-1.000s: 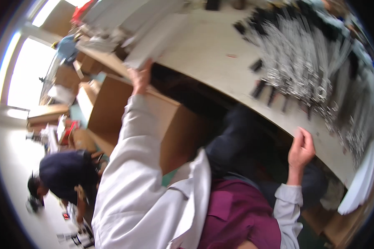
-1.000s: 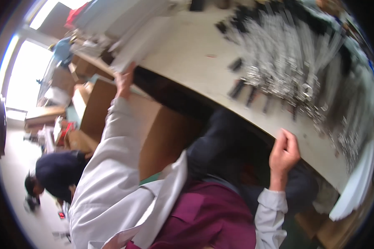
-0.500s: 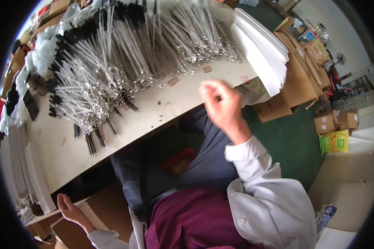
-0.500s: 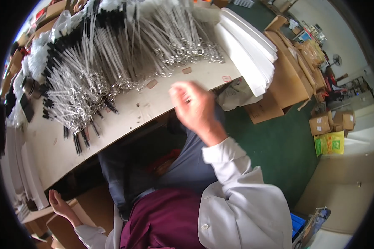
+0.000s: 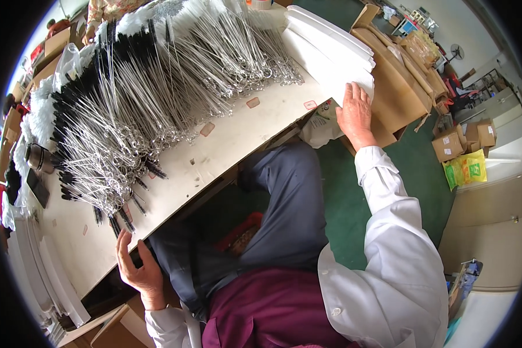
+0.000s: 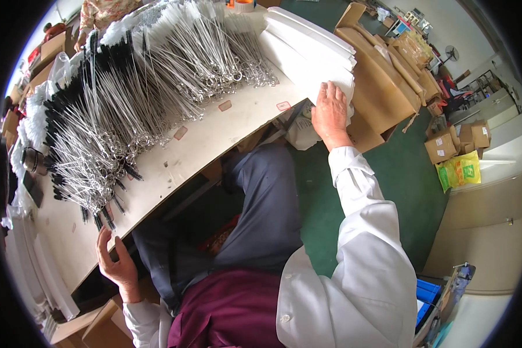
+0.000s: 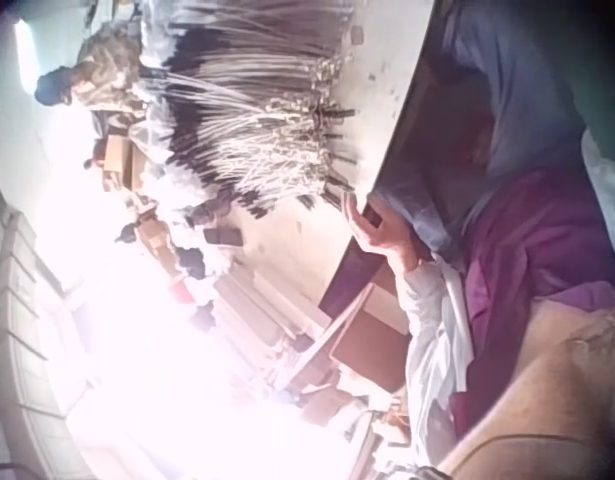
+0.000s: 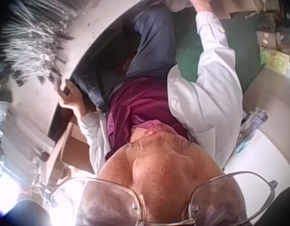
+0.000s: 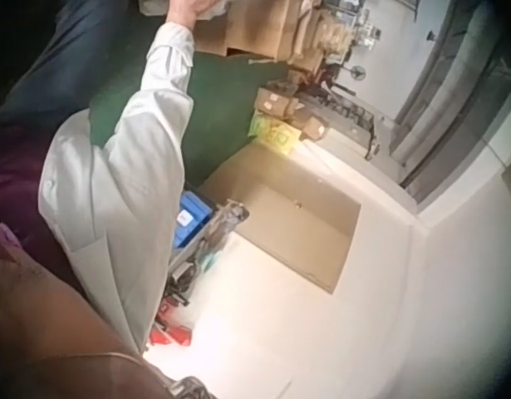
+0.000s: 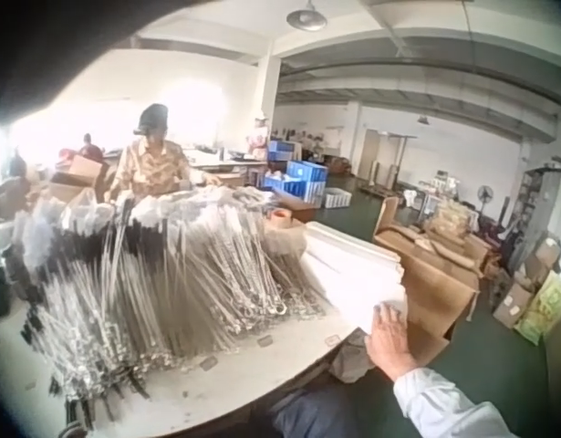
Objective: Packaging wire brushes into white cardboard sleeves at a workbench.
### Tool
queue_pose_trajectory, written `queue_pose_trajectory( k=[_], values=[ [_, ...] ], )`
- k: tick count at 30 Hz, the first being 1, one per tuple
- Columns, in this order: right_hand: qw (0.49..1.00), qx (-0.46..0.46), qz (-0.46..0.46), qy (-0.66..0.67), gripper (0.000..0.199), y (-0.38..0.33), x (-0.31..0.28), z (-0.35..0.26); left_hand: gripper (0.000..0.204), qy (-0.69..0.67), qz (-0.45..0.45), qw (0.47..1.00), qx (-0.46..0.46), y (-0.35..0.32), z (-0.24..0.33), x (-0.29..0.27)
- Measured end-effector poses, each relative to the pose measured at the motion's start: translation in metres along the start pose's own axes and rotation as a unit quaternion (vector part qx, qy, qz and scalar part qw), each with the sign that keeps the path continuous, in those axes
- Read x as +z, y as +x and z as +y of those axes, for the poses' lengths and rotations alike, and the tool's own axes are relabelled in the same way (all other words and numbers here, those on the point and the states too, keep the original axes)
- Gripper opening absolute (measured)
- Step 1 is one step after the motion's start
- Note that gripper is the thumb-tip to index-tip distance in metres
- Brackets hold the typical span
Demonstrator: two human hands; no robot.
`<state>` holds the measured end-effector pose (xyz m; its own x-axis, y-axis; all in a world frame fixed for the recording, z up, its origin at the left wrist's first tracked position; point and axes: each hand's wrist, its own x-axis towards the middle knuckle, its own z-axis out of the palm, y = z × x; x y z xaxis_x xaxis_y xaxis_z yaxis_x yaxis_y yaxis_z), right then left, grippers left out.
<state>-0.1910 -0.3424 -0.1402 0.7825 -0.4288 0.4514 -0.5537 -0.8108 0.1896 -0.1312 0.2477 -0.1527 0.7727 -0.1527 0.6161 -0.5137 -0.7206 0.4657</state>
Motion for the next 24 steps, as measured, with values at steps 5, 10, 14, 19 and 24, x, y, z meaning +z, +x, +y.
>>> queue_pose_trajectory(
  k=[5,10,14,19,24],
  values=[
    [1.0,-0.005,0.021,0.014,0.063,-0.002,0.005,0.01,0.033,-0.009,-0.018,1.0,0.01,0.003,0.009,0.016],
    [0.999,-0.007,0.04,0.022,0.059,-0.006,0.005,0.011,0.034,-0.035,-0.047,0.998,0.004,-0.001,0.016,0.024],
    [0.998,0.005,0.051,0.023,0.056,-0.008,0.003,0.017,0.035,-0.051,-0.072,0.996,0.007,-0.003,0.022,0.033],
    [0.998,0.027,0.063,0.017,0.057,-0.005,-0.02,0.026,0.035,-0.065,-0.082,0.994,0.016,-0.006,0.026,0.031],
    [0.979,0.067,0.148,0.12,0.057,0.0,-0.042,0.03,0.035,-0.073,-0.089,0.991,0.065,0.003,0.039,0.03]
  ],
)
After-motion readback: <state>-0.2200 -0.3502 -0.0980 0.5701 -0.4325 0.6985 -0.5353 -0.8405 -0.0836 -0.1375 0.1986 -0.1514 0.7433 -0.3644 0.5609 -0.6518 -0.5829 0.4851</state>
